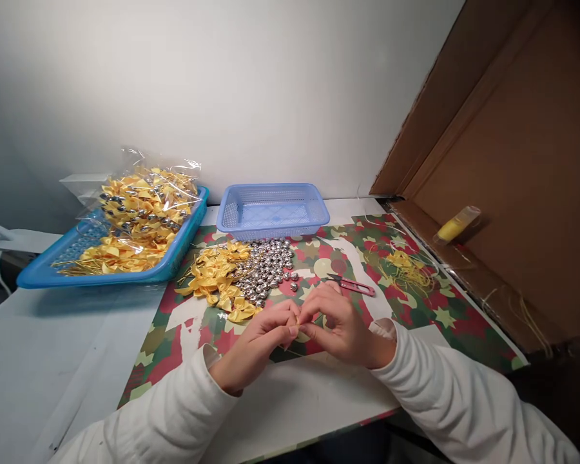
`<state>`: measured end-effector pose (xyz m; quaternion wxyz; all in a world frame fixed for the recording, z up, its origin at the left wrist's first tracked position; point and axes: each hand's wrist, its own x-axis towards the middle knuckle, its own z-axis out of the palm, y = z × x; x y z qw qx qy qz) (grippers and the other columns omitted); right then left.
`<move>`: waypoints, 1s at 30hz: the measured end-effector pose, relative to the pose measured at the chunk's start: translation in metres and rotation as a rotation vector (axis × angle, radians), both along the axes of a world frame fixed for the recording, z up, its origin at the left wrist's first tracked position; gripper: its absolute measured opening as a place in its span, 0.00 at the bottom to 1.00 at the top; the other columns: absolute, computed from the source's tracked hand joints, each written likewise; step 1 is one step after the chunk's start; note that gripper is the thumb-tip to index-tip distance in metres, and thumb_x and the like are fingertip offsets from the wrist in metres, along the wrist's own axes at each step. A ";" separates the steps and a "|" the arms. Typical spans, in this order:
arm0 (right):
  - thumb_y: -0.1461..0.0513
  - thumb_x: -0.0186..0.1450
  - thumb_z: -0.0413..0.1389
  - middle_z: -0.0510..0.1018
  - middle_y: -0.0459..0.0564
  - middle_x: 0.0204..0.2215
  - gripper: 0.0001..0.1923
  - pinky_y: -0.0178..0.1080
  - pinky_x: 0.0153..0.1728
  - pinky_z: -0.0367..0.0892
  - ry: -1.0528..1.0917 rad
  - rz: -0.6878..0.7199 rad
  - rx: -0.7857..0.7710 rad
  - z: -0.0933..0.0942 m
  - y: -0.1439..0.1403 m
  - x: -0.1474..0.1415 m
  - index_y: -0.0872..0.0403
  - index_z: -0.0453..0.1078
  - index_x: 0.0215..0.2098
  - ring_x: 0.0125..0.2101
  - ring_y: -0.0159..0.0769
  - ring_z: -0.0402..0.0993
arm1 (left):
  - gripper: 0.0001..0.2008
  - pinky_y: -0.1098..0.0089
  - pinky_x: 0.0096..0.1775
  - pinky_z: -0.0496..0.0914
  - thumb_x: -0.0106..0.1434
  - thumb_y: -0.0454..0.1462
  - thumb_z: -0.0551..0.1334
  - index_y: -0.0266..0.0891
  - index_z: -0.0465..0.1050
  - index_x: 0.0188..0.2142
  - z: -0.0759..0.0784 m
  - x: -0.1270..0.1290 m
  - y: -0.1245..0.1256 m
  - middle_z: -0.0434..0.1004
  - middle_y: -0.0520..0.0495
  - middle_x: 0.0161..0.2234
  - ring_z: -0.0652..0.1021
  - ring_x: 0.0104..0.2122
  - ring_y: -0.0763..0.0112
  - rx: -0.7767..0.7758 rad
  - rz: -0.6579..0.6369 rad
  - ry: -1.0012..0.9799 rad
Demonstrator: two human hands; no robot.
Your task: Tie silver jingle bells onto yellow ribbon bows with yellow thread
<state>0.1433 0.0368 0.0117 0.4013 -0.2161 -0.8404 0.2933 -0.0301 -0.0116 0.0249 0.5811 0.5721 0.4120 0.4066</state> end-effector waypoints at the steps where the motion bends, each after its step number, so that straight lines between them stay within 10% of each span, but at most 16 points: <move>1: 0.61 0.66 0.55 0.74 0.44 0.25 0.07 0.41 0.39 0.56 -0.013 0.002 -0.007 0.001 0.000 0.000 0.52 0.67 0.29 0.30 0.33 0.66 | 0.16 0.69 0.30 0.56 0.60 0.40 0.56 0.39 0.58 0.18 0.000 0.000 0.000 0.59 0.52 0.24 0.61 0.27 0.70 -0.003 0.004 0.005; 30: 0.66 0.58 0.57 0.74 0.43 0.21 0.06 0.42 0.38 0.59 -0.009 -0.058 -0.186 0.008 0.000 -0.002 0.53 0.67 0.23 0.26 0.32 0.69 | 0.19 0.69 0.26 0.51 0.61 0.47 0.55 0.41 0.51 0.20 -0.011 -0.005 0.000 0.47 0.56 0.22 0.52 0.23 0.73 -0.027 0.314 -0.081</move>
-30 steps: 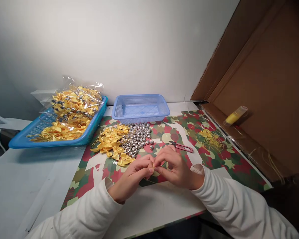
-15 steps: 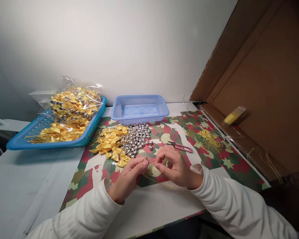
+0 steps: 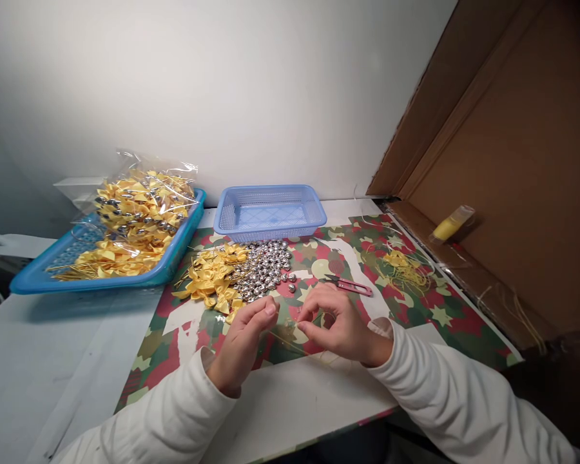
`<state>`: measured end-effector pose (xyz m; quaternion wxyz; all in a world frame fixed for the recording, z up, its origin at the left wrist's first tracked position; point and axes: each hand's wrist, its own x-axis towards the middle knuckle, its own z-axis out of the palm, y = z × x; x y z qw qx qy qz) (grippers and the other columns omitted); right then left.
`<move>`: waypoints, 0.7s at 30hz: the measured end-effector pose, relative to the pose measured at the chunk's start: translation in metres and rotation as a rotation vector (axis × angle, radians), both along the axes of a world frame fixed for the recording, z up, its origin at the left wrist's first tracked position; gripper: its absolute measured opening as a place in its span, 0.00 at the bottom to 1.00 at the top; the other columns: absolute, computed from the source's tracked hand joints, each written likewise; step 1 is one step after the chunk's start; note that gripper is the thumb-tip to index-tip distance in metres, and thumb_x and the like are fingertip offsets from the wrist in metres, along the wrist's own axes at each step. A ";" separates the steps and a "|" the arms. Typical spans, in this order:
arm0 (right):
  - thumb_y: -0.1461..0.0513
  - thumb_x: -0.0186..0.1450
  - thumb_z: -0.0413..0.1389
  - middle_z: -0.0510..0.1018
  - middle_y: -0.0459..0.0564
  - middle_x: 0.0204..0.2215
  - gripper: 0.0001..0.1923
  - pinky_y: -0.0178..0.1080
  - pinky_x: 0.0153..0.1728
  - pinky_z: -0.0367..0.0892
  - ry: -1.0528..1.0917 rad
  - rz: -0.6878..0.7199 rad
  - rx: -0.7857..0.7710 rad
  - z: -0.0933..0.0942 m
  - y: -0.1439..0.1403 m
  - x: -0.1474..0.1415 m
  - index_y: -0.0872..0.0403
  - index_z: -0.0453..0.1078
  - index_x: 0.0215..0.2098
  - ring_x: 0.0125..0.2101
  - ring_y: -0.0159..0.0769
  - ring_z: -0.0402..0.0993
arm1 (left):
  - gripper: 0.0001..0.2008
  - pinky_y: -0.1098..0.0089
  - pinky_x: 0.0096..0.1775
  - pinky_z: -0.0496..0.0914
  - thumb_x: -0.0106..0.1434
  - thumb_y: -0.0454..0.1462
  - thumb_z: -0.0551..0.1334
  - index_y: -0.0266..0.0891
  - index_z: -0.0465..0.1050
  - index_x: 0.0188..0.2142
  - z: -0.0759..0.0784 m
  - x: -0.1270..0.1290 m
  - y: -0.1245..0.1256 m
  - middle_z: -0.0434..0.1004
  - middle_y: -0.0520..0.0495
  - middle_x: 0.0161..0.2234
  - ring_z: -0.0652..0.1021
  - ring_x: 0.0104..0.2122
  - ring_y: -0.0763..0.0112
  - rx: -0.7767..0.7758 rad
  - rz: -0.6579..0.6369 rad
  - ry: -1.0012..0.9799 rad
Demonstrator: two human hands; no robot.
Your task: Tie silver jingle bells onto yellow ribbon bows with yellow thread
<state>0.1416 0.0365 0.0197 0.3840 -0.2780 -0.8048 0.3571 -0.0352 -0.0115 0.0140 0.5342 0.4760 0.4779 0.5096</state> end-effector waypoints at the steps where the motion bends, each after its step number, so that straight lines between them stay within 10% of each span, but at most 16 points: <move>1: 0.66 0.58 0.58 0.74 0.43 0.21 0.06 0.42 0.38 0.59 -0.018 -0.001 -0.003 -0.001 0.000 0.000 0.53 0.68 0.24 0.26 0.32 0.69 | 0.19 0.69 0.26 0.51 0.61 0.47 0.55 0.41 0.51 0.20 0.000 0.000 0.000 0.46 0.56 0.22 0.52 0.23 0.73 0.002 0.000 -0.001; 13: 0.63 0.60 0.52 0.68 0.44 0.24 0.04 0.37 0.32 0.63 0.212 -0.182 -0.225 0.003 0.001 0.001 0.54 0.67 0.28 0.28 0.32 0.64 | 0.17 0.69 0.27 0.51 0.62 0.44 0.56 0.40 0.55 0.21 -0.002 0.002 0.001 0.50 0.56 0.22 0.53 0.23 0.73 0.001 -0.057 0.002; 21: 0.59 0.61 0.55 0.71 0.47 0.26 0.10 0.33 0.28 0.58 0.032 0.053 -0.450 -0.004 0.003 -0.007 0.57 0.73 0.29 0.28 0.30 0.63 | 0.19 0.70 0.25 0.50 0.62 0.46 0.56 0.40 0.55 0.20 -0.006 0.002 0.003 0.50 0.56 0.21 0.53 0.23 0.74 -0.031 -0.074 0.070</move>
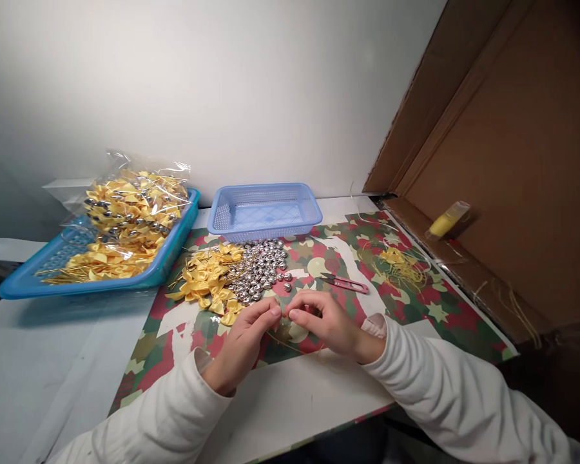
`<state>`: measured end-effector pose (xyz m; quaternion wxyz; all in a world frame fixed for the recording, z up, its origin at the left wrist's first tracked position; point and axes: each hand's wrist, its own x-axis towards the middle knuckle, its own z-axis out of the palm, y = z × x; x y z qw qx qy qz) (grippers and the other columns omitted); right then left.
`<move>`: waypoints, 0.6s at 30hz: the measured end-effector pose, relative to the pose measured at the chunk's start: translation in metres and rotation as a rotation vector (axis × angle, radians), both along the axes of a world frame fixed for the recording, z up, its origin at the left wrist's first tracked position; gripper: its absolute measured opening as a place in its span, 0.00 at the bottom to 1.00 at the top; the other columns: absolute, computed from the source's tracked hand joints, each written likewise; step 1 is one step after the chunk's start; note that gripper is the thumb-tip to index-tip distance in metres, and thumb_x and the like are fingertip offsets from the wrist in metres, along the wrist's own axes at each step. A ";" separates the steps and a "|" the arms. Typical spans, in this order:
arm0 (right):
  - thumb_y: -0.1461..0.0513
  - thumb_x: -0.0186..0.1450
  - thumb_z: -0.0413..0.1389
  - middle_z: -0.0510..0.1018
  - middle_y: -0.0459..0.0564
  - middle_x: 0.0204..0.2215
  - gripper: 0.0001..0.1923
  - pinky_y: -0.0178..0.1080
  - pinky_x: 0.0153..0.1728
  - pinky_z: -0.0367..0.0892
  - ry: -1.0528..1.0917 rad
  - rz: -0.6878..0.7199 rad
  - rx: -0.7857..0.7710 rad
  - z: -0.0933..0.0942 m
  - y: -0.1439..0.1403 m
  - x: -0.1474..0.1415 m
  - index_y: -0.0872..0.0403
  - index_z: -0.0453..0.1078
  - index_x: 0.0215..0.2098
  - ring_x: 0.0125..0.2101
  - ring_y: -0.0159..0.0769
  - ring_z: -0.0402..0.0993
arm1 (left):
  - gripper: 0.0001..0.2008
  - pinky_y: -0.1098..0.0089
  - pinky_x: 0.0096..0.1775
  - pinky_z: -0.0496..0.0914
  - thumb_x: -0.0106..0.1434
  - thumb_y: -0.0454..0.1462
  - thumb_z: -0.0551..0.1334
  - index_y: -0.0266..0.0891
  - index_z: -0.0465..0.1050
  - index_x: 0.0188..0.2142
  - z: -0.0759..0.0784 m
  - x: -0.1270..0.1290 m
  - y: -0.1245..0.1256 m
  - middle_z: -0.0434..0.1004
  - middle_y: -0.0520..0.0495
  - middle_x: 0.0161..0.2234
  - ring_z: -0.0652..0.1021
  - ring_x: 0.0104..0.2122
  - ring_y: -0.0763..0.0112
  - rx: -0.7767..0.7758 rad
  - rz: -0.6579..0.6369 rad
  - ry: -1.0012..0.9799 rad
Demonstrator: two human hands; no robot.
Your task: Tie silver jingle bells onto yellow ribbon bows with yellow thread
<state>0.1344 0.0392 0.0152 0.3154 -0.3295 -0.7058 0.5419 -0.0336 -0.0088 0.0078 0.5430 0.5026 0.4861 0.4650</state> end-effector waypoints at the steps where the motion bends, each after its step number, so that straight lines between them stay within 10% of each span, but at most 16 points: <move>1: 0.58 0.61 0.54 0.70 0.46 0.25 0.11 0.33 0.27 0.57 0.011 0.016 -0.061 -0.001 0.000 -0.001 0.57 0.72 0.27 0.26 0.29 0.62 | 0.19 0.70 0.25 0.50 0.62 0.46 0.56 0.41 0.54 0.20 0.000 0.000 0.000 0.50 0.56 0.21 0.53 0.22 0.74 -0.005 -0.002 0.002; 18: 0.52 0.53 0.63 0.68 0.43 0.19 0.18 0.33 0.27 0.58 0.173 0.149 -0.454 -0.004 0.002 -0.006 0.59 0.69 0.21 0.22 0.25 0.61 | 0.19 0.72 0.23 0.50 0.61 0.46 0.56 0.40 0.54 0.20 0.002 0.002 0.001 0.50 0.57 0.19 0.53 0.20 0.76 -0.060 0.053 0.012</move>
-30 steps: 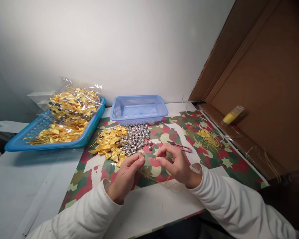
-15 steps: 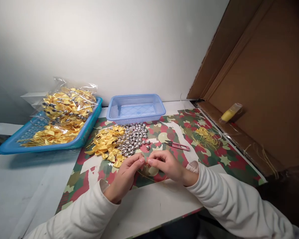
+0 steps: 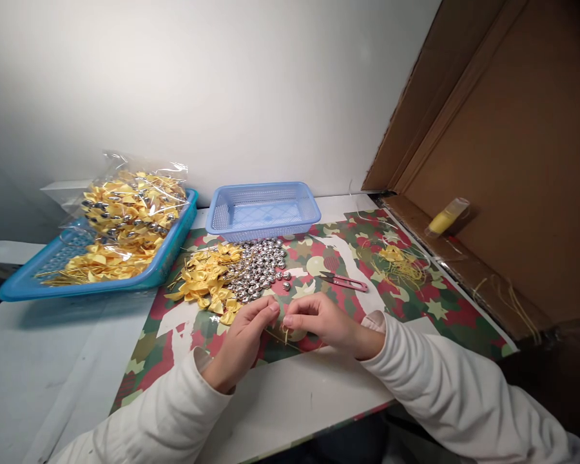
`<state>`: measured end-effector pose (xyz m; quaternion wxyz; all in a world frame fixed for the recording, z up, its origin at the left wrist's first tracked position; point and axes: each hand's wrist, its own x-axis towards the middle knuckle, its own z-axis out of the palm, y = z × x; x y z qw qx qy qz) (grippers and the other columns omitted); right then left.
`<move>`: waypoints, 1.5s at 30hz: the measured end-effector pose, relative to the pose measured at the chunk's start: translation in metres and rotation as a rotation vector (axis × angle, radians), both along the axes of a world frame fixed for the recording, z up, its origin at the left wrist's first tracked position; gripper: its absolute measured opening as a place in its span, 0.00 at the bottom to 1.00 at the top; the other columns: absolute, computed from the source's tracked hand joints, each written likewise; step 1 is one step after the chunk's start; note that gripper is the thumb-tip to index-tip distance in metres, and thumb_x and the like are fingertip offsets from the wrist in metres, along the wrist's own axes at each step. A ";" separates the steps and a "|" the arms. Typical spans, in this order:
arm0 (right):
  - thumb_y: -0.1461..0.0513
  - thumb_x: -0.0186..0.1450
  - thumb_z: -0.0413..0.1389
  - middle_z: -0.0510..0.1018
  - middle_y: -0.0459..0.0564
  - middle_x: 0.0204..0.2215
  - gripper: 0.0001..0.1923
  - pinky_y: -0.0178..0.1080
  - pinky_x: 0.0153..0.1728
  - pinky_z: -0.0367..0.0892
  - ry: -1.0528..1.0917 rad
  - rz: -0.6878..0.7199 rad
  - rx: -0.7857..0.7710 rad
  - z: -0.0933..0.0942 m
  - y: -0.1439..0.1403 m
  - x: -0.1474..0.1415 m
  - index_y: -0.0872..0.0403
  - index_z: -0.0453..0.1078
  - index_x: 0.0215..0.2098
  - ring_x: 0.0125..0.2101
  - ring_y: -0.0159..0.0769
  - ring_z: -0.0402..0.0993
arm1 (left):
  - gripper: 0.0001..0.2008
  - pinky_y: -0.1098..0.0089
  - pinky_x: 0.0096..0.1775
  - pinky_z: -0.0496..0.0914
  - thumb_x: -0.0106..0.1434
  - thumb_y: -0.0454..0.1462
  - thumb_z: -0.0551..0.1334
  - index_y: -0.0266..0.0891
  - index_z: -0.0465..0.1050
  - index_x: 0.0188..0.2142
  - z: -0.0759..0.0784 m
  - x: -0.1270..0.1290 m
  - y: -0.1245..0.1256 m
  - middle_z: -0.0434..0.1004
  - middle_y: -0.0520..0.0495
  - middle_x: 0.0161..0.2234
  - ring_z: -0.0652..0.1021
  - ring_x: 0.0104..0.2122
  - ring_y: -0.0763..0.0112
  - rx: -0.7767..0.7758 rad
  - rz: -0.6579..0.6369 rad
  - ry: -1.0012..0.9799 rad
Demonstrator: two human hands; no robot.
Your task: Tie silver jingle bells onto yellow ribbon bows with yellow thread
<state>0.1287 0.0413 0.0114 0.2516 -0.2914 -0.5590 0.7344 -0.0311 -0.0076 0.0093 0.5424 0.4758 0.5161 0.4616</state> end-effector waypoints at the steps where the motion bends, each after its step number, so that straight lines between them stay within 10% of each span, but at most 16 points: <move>1: 0.52 0.53 0.64 0.69 0.43 0.19 0.17 0.33 0.27 0.58 0.000 -0.001 0.000 0.000 0.000 0.000 0.59 0.69 0.21 0.22 0.26 0.62 | 0.19 0.72 0.23 0.50 0.61 0.46 0.56 0.40 0.54 0.20 0.000 0.000 0.000 0.49 0.57 0.20 0.53 0.20 0.76 0.004 0.010 0.004; 45: 0.52 0.53 0.64 0.70 0.45 0.18 0.18 0.32 0.23 0.57 -0.067 0.070 0.044 -0.002 0.000 0.005 0.59 0.73 0.22 0.21 0.25 0.61 | 0.19 0.72 0.24 0.53 0.60 0.48 0.57 0.41 0.54 0.20 0.000 -0.003 0.002 0.50 0.56 0.21 0.54 0.23 0.74 0.033 0.138 -0.015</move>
